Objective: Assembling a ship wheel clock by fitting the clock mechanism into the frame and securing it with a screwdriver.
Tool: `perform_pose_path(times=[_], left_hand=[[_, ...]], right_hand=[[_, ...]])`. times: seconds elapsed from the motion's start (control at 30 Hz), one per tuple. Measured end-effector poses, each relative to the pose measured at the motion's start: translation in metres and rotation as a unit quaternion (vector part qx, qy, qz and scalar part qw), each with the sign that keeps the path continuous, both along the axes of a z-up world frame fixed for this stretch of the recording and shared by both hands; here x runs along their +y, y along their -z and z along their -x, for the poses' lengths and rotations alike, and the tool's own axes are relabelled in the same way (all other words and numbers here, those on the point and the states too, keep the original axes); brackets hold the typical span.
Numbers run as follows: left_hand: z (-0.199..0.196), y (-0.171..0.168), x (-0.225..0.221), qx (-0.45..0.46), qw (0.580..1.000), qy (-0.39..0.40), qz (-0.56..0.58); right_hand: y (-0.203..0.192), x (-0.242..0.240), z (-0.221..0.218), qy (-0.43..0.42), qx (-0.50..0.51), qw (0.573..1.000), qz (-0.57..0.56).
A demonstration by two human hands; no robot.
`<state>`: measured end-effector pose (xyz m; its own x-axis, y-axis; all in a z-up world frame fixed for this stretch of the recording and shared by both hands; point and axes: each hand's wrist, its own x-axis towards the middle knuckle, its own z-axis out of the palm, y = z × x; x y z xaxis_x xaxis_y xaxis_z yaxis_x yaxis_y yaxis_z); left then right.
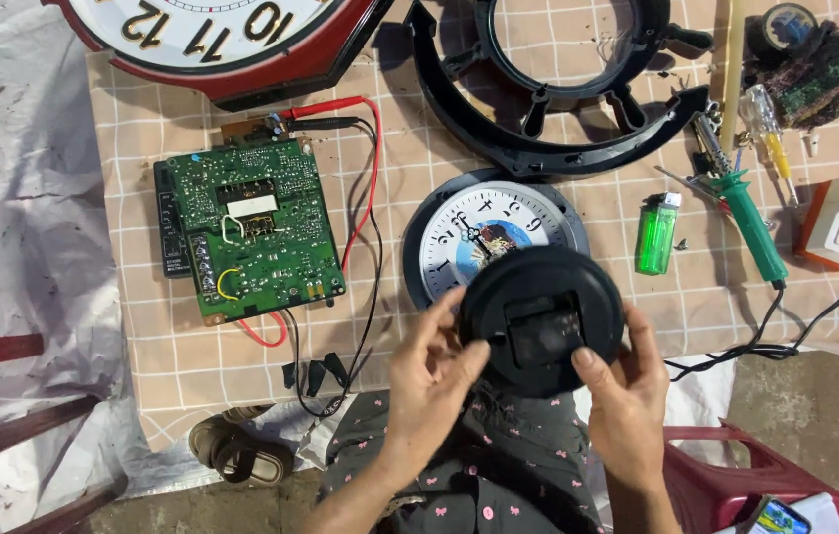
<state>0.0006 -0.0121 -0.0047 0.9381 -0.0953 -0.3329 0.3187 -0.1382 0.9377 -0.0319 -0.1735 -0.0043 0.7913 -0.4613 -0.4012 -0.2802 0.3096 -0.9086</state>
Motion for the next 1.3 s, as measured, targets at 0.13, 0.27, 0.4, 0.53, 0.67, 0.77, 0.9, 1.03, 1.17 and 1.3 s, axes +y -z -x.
perform_pose_path(times=[0.13, 0.27, 0.4, 0.53, 0.67, 0.77, 0.9, 1.03, 1.17, 1.3], left_hand=[[-0.019, -0.001, 0.009, -0.114, 0.993, -0.015, -0.019], [-0.029, -0.003, 0.014, -0.137, 0.987, -0.070, 0.055], [-0.032, 0.004, 0.021, -0.150, 0.984, -0.083, 0.047], [-0.027, 0.022, 0.018, -0.220, 0.970, -0.078, -0.072], [-0.029, 0.020, 0.019, -0.473, 0.786, 0.196, -0.346], [-0.031, 0.025, 0.021, -0.506, 0.686, 0.303, -0.428], [-0.038, 0.011, 0.021, -0.547, 0.613, 0.328, -0.466], [-0.037, 0.017, 0.014, -0.583, 0.646, 0.288, -0.400], [-0.039, 0.010, 0.011, -0.597, 0.652, 0.286, -0.369], [-0.042, 0.000, 0.011, -0.599, 0.635, 0.303, -0.383]], right_hand=[[0.000, 0.002, -0.025, 0.015, -0.056, 0.998, -0.020], [-0.001, 0.009, -0.048, 0.012, -0.079, 0.996, 0.046], [0.005, 0.012, -0.059, -0.009, -0.059, 0.998, 0.038], [-0.002, -0.004, -0.054, 0.021, -0.076, 0.997, 0.001], [-0.017, -0.028, -0.039, 0.105, -0.112, 0.988, 0.003], [-0.011, -0.045, -0.024, 0.147, -0.135, 0.980, 0.022], [0.007, -0.066, -0.003, 0.163, -0.124, 0.978, 0.038], [0.019, -0.075, 0.008, 0.183, -0.100, 0.977, 0.038], [0.020, -0.077, 0.013, 0.181, -0.114, 0.976, 0.030], [0.016, -0.076, 0.015, 0.183, -0.114, 0.976, 0.019]])
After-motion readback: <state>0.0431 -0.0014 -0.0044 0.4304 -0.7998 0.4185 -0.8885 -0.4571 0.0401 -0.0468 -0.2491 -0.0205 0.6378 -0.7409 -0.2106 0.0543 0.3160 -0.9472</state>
